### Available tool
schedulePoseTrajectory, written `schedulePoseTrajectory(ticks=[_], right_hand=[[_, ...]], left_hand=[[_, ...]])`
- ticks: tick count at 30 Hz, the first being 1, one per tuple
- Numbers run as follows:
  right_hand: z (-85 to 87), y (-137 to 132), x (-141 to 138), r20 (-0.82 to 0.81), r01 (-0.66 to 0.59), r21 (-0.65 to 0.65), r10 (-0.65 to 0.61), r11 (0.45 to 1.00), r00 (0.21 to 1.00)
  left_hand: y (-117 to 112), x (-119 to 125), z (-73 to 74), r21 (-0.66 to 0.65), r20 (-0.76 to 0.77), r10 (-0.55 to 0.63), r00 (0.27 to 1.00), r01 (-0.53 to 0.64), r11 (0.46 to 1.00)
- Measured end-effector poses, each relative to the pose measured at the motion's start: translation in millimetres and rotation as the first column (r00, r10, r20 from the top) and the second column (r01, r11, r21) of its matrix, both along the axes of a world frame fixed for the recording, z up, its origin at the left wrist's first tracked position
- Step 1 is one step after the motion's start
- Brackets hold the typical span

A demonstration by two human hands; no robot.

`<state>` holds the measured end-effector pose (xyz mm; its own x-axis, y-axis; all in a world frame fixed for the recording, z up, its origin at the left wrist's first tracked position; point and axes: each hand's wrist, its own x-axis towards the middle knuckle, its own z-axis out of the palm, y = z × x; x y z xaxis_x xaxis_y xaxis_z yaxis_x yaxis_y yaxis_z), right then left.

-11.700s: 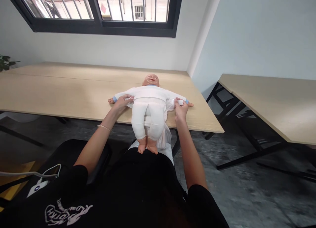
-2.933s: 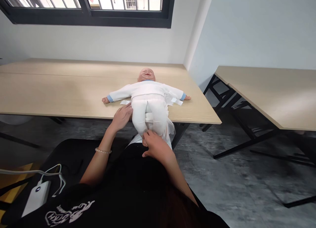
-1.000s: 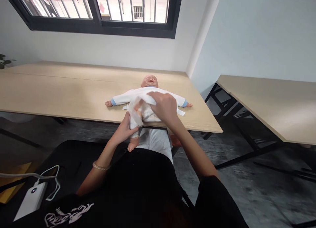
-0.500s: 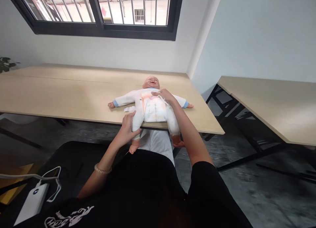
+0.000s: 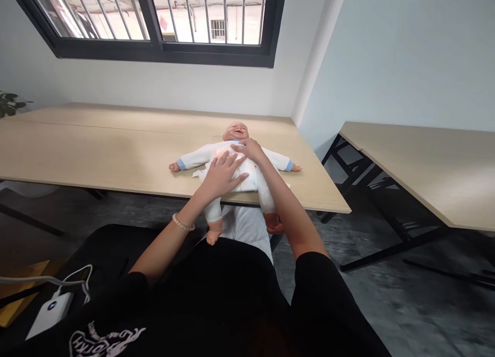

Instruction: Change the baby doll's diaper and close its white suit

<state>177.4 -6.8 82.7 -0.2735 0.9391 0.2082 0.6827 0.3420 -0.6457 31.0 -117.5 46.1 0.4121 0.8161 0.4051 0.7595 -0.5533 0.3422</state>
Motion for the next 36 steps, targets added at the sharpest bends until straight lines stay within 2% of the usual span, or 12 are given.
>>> schedulePoseTrajectory(ticks=[4,6,7,9,11,14,17,21,25,28,31,36], right_hand=[[-10.1,5,2,-0.026,0.020,0.006,-0.020,1.000,0.999],[-13.5,5,3,-0.072,0.139,0.071,-0.134,0.988,0.988],[-15.2,4,4,-0.098,0.233,0.115,-0.223,0.966,0.970],[-20.0,0,12,-0.155,0.412,0.202,-0.387,0.888,0.909],[-28.2,-7,25,-0.203,0.497,0.256,-0.456,0.830,0.866],[-49.1,-25,51,-0.195,0.523,0.274,-0.486,0.807,0.852],[-75.5,-45,75,-0.099,0.557,0.262,-0.552,0.788,0.828],[-100.4,-63,91,0.043,0.541,0.268,-0.571,0.797,0.820],[-105.6,-69,93,0.174,0.451,0.252,-0.498,0.856,0.849],[-105.1,-75,95,0.125,0.401,0.243,-0.439,0.883,0.890],[-106.5,-86,101,0.015,0.407,0.262,-0.426,0.875,0.905],[-112.0,-103,114,0.035,0.512,0.293,-0.544,0.808,0.839]], left_hand=[[10,-1,2.3,-0.021,-0.014,-0.011,1.000,0.010,1.000],[16,-4,5.8,-0.059,-0.032,-0.017,0.999,0.015,0.998],[20,-5,7.9,-0.092,-0.046,-0.032,0.998,0.027,0.995],[28,-8,12.4,-0.160,-0.076,-0.075,0.994,0.062,0.985],[34,-8,16.6,-0.201,-0.105,-0.104,0.989,0.081,0.976],[39,-5,21.6,-0.222,-0.138,-0.079,0.987,0.047,0.974],[45,2,24.6,-0.240,-0.132,-0.068,0.989,0.035,0.970],[60,6,25.3,-0.276,-0.150,-0.160,0.976,0.114,0.954],[74,6,23.5,-0.304,-0.130,-0.242,0.962,0.194,0.933],[79,6,23.4,-0.311,-0.128,-0.261,0.957,0.212,0.927],[79,6,27.0,-0.325,-0.136,-0.279,0.951,0.223,0.919],[79,5,34.1,-0.341,-0.184,-0.331,0.925,0.256,0.904]])
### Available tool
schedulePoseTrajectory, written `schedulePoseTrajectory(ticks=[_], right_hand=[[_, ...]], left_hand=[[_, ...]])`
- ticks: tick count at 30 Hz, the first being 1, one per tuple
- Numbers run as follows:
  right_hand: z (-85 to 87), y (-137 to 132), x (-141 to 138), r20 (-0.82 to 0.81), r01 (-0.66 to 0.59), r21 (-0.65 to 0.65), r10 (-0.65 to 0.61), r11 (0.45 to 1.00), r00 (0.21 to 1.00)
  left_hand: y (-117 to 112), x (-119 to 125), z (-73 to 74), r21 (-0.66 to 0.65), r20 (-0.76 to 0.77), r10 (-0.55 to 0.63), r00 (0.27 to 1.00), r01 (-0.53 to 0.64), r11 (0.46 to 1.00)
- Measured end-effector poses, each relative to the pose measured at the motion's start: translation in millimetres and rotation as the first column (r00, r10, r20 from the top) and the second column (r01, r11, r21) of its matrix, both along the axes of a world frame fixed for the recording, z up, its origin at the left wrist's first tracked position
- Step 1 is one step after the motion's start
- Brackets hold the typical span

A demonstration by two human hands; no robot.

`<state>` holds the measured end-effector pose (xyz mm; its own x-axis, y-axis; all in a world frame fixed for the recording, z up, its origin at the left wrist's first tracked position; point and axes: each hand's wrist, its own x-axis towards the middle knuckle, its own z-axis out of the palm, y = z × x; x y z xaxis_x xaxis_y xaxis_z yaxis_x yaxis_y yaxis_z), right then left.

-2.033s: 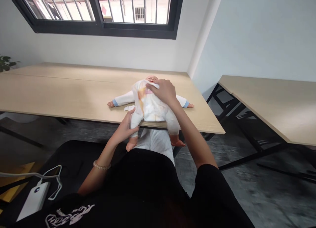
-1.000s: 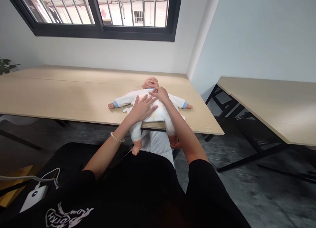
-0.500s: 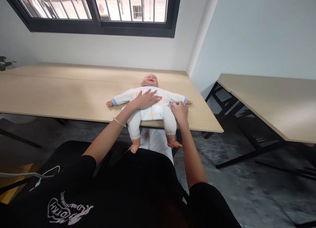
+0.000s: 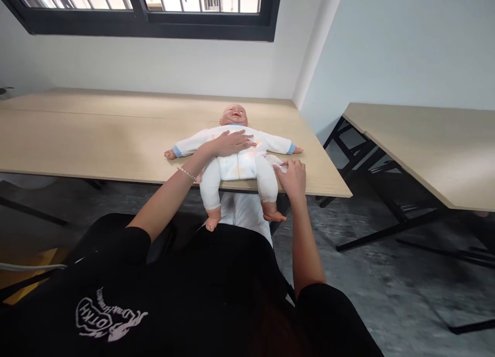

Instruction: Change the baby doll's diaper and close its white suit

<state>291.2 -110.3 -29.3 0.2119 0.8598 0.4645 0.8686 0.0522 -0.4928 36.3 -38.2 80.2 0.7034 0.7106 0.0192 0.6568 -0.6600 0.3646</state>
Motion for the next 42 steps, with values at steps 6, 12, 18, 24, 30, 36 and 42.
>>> schedulePoseTrajectory(ticks=[6,12,18,24,30,36,42], right_hand=[[1.7,0,3,-0.239,-0.046,0.043,0.055,0.998,0.969],[25.6,18,-9,-0.517,-0.111,0.216,0.210,0.970,0.830],[65.8,51,-45,-0.640,-0.214,0.213,0.302,0.953,0.706],[88.6,54,-79,-0.517,-0.244,0.074,0.247,0.967,0.819],[99.9,44,-89,-0.372,-0.216,0.002,0.201,0.976,0.906],[110.9,20,-123,-0.014,-0.142,-0.021,0.142,0.990,0.990],[110.8,0,-159,0.216,-0.075,-0.146,0.105,0.986,0.971]], left_hand=[[6,1,-1.3,-0.012,-0.073,-0.015,0.997,0.014,1.000],[-1,0,1.2,0.004,-0.080,-0.002,0.997,0.002,1.000],[9,1,-3.2,-0.025,0.014,-0.036,0.999,0.037,0.999],[23,4,-15.4,-0.039,0.104,0.023,0.994,-0.019,0.999],[29,2,-23.7,-0.043,0.222,0.036,0.974,-0.028,0.999],[54,0,-37.4,-0.008,0.420,-0.103,0.902,0.117,0.993],[77,-8,-48.5,0.007,0.562,-0.210,0.800,0.249,0.968]])
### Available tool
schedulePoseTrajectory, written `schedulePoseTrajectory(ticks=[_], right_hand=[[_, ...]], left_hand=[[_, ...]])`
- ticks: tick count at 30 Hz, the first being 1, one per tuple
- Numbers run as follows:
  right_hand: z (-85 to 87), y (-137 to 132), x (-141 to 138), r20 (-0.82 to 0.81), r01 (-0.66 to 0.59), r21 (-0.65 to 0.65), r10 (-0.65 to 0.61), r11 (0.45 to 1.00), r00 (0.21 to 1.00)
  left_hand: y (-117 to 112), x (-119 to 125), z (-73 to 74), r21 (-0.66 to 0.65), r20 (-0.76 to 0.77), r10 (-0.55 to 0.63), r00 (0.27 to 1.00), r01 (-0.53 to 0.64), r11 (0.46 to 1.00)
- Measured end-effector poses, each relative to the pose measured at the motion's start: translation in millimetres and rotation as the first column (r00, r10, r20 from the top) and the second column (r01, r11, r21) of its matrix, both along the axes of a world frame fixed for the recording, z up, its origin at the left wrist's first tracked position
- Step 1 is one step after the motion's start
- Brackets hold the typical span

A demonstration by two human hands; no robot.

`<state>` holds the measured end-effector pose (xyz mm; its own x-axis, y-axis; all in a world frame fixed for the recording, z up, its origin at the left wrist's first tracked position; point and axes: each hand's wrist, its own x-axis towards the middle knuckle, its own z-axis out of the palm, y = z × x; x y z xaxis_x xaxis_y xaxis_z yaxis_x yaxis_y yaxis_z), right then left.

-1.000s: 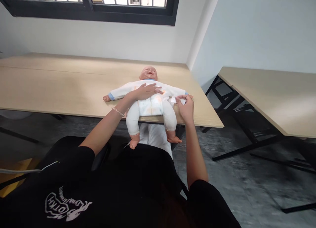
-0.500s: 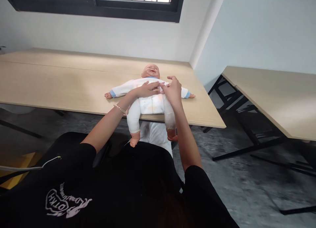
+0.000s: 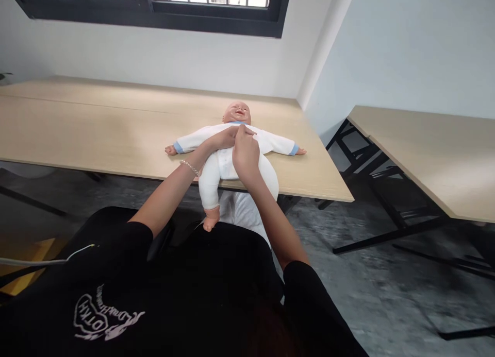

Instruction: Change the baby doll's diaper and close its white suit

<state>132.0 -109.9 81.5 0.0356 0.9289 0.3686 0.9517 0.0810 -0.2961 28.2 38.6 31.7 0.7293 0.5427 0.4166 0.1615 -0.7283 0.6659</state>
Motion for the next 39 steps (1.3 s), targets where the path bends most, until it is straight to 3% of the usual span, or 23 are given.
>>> schedulePoseTrajectory(ticks=[5,10,14,18,23,28,31,34,39], right_hand=[[-7.1,-8,-9,0.074,-0.022,-0.043,0.025,0.999,0.997],[-23.6,-14,-18,0.090,-0.118,-0.010,0.118,0.993,0.989],[-31.3,-16,-19,0.024,-0.203,0.054,0.202,0.978,0.979],[-25.7,-17,2,-0.130,-0.327,0.071,0.333,0.942,0.934],[-21.8,-15,26,-0.149,-0.243,0.213,0.277,0.946,0.949],[-32.5,-12,16,-0.004,-0.248,0.061,0.249,0.967,0.969],[-37.6,-13,12,0.025,-0.270,0.064,0.269,0.961,0.963],[-41.8,-15,16,0.021,-0.304,0.097,0.304,0.948,0.952],[-49.6,-17,22,0.031,-0.307,0.146,0.306,0.940,0.952]], left_hand=[[9,0,-3.0,-0.014,0.054,-0.023,0.998,0.023,1.000],[-4,4,4.3,-0.191,0.134,0.062,0.989,-0.036,0.981],[-18,-2,11.4,-0.266,0.134,0.132,0.982,-0.093,0.960],[-20,-6,15.7,-0.268,0.151,0.128,0.980,-0.084,0.960],[-19,-3,17.6,-0.217,0.149,0.088,0.985,-0.054,0.975],[-32,-1,15.3,-0.298,0.153,0.167,0.974,-0.116,0.947],[-40,1,16.1,-0.301,0.195,0.293,0.936,-0.227,0.926],[-52,-4,18.0,-0.218,0.303,0.469,0.830,-0.419,0.882],[-81,-46,4.3,-0.133,0.299,0.718,0.629,-0.717,0.684]])
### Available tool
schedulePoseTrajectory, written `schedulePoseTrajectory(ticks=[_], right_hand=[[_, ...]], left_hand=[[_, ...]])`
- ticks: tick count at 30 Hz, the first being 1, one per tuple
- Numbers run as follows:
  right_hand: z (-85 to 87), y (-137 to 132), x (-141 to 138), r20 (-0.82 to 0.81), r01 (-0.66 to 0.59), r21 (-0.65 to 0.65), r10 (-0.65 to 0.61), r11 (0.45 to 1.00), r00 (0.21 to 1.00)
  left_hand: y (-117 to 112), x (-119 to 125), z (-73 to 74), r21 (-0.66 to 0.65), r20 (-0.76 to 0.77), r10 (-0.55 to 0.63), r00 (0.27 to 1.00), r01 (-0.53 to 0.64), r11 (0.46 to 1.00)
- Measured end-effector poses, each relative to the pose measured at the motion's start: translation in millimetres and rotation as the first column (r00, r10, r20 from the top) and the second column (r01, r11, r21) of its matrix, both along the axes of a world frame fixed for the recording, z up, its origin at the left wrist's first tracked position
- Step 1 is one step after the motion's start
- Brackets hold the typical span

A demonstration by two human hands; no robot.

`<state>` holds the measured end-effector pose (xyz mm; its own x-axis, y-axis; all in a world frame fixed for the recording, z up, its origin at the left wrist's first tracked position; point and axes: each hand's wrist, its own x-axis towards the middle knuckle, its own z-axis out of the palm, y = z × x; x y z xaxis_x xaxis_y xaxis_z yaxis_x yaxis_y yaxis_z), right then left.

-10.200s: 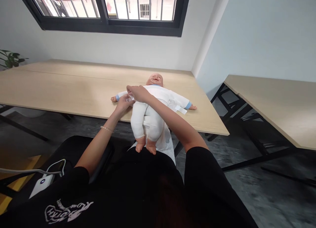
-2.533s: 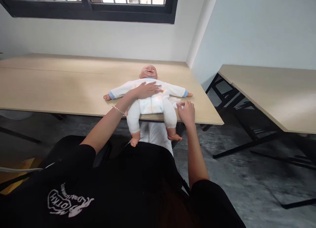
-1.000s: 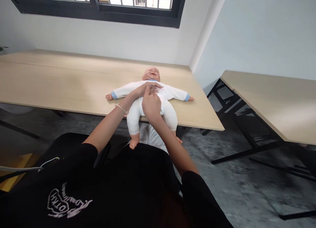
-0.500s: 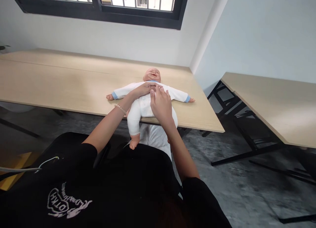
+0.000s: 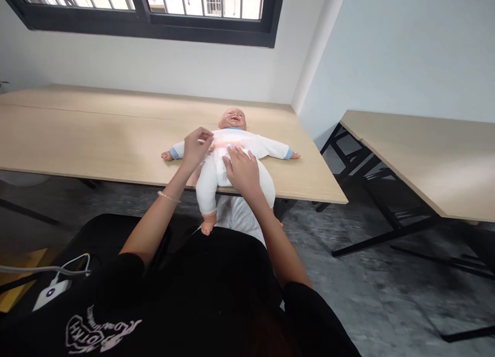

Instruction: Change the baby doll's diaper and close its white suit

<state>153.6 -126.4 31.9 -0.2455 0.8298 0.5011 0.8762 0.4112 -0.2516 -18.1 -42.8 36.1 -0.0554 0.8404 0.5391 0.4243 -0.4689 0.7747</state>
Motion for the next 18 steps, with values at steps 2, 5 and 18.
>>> schedulePoseTrajectory(ticks=[2,5,18], right_hand=[[-2.4,0,0,0.003,0.004,0.005,-0.004,1.000,1.000],[-5.0,0,-1,0.000,0.003,0.018,-0.003,1.000,1.000],[-9.0,-2,-1,-0.021,-0.003,0.058,0.004,0.998,1.000]], left_hand=[[-8,-21,-11.6,-0.042,-0.074,0.061,0.995,-0.064,0.997],[-14,-43,-27.1,-0.123,-0.191,0.018,0.981,-0.042,0.991],[-5,-34,-49.5,-0.164,-0.398,0.046,0.916,-0.120,0.979]])
